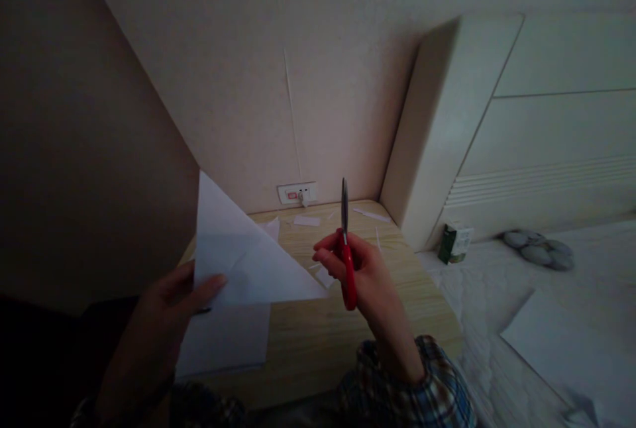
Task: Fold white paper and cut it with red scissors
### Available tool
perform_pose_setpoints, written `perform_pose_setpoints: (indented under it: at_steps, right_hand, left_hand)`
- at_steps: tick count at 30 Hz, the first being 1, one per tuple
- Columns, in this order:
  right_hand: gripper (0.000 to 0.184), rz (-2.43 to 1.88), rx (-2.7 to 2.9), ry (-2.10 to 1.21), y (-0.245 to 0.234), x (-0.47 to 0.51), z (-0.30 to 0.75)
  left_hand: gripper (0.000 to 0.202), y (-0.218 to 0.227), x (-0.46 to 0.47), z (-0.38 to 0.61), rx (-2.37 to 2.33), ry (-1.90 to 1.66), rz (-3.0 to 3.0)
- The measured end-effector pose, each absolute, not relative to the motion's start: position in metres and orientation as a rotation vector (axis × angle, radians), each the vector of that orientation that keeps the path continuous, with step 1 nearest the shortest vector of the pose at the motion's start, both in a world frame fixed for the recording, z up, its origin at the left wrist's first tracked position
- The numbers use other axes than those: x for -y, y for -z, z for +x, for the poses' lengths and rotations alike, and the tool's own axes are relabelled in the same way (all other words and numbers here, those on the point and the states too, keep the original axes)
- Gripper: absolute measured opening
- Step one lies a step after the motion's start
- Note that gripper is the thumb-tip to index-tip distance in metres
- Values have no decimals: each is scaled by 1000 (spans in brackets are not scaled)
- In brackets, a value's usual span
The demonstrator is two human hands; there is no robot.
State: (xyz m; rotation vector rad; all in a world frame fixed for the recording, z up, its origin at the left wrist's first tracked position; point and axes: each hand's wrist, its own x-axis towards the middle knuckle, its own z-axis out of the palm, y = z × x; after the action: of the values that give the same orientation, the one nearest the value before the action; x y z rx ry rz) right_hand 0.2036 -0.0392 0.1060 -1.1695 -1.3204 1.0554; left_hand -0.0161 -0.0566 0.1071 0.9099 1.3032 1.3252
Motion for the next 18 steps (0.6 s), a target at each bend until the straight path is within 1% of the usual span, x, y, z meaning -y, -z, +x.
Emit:
perform_pose_setpoints:
  at_steps: [6,12,18]
  right_hand:
    - [15,-1144,1414,-1144,-101,40,202]
    - [16,-1170,1397,-1070,-97,39,201]
    - [14,-1166,1276,-1016,-97,35,205]
  left_hand:
    - [29,-107,54,-13,-1313,-1475,892]
    - [27,-102,52,-15,-1350,-1346,937]
    - [22,-98,47,-18,-1404,-1355,1032]
